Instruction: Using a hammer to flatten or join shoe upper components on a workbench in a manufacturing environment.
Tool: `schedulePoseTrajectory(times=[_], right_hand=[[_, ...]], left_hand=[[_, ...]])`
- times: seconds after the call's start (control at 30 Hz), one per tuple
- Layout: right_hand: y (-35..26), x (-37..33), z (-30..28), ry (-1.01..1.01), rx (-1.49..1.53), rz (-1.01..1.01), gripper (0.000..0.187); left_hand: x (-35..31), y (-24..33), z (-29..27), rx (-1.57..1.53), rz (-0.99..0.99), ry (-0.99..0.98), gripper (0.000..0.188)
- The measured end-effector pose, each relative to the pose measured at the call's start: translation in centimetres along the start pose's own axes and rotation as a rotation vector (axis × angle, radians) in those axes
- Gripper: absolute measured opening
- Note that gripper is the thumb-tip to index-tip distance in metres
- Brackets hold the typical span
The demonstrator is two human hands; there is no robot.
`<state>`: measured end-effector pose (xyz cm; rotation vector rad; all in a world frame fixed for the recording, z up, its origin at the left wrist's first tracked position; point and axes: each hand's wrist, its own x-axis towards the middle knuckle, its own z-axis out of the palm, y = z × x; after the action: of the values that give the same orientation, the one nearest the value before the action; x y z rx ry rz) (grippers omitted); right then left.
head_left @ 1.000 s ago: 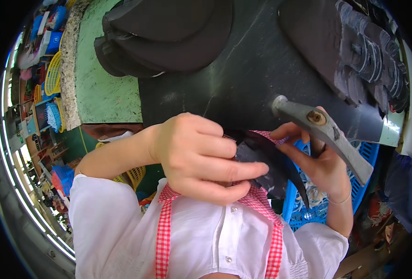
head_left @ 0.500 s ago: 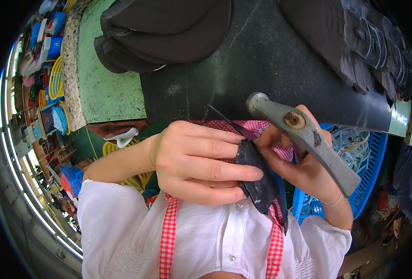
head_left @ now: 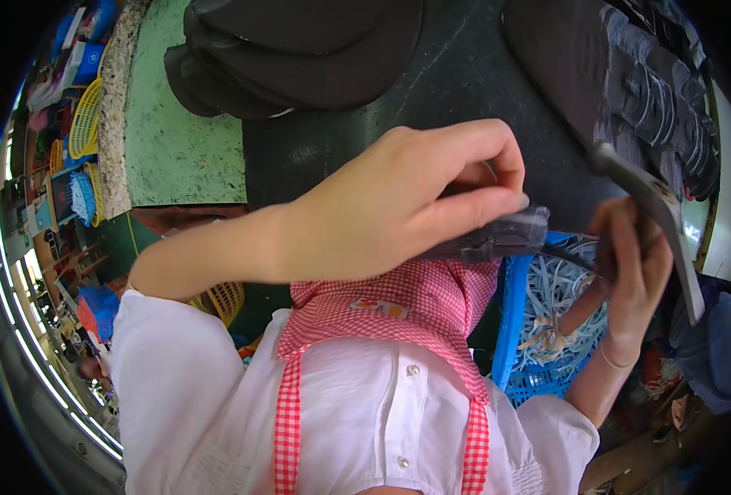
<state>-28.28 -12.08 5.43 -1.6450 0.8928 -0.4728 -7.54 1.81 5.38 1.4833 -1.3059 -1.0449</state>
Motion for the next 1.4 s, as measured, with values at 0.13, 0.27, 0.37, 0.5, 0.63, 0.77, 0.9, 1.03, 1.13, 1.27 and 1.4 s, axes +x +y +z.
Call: schedulePoseTrajectory(times=[0.13,0.27,0.37,0.5,0.63,0.77,0.9,1.03,1.13,1.27,1.4], right_hand=[[-0.9,-1.2,-2.5,-0.009,-0.169,-0.179,0.019],[-0.8,-2.2,-0.1,-0.342,-0.205,-0.064,0.024],[-1.0,-0.6,1.9,-0.479,-0.428,0.094,0.021],[0.1,-0.2,2.4,-0.468,-0.510,0.061,0.025],[0.2,-0.2,2.5,-0.473,-0.525,0.085,0.026],[0.0,0.1,2.4,-0.483,-0.488,0.134,0.026],[-0.2,0.7,1.5,-0.473,-0.402,0.094,0.017],[-1.2,1.1,2.4,-0.301,-0.379,0.015,0.009],[0.1,2.0,2.8,-0.381,-0.441,0.005,0.009],[0.2,2.1,3.2,-0.243,-0.306,-0.133,0.010],[0.1,2.5,3.1,-0.356,-0.506,-0.279,0.009]], left_hand=[[1.8,-3.4,0.3,-0.333,-0.354,-0.127,0.013],[2.3,-6.2,0.9,0.048,-0.045,-0.018,0.015],[3.3,-5.4,1.1,0.217,-0.010,-0.006,0.017],[4.7,-3.8,0.3,0.510,-0.040,-0.098,0.017],[5.3,-5.6,0.0,0.583,0.112,-0.102,0.017],[5.8,-6.9,-0.7,0.670,0.390,-0.028,0.014],[7.0,-5.7,-3.0,0.584,0.453,-0.319,0.021],[6.4,-7.7,-1.4,0.739,0.745,-0.026,0.014],[6.5,-8.5,-1.3,0.792,0.833,-0.008,0.015],[5.9,-8.6,-1.0,0.763,0.848,0.057,0.011],[4.3,-7.6,-1.7,0.654,0.492,0.121,0.009]])
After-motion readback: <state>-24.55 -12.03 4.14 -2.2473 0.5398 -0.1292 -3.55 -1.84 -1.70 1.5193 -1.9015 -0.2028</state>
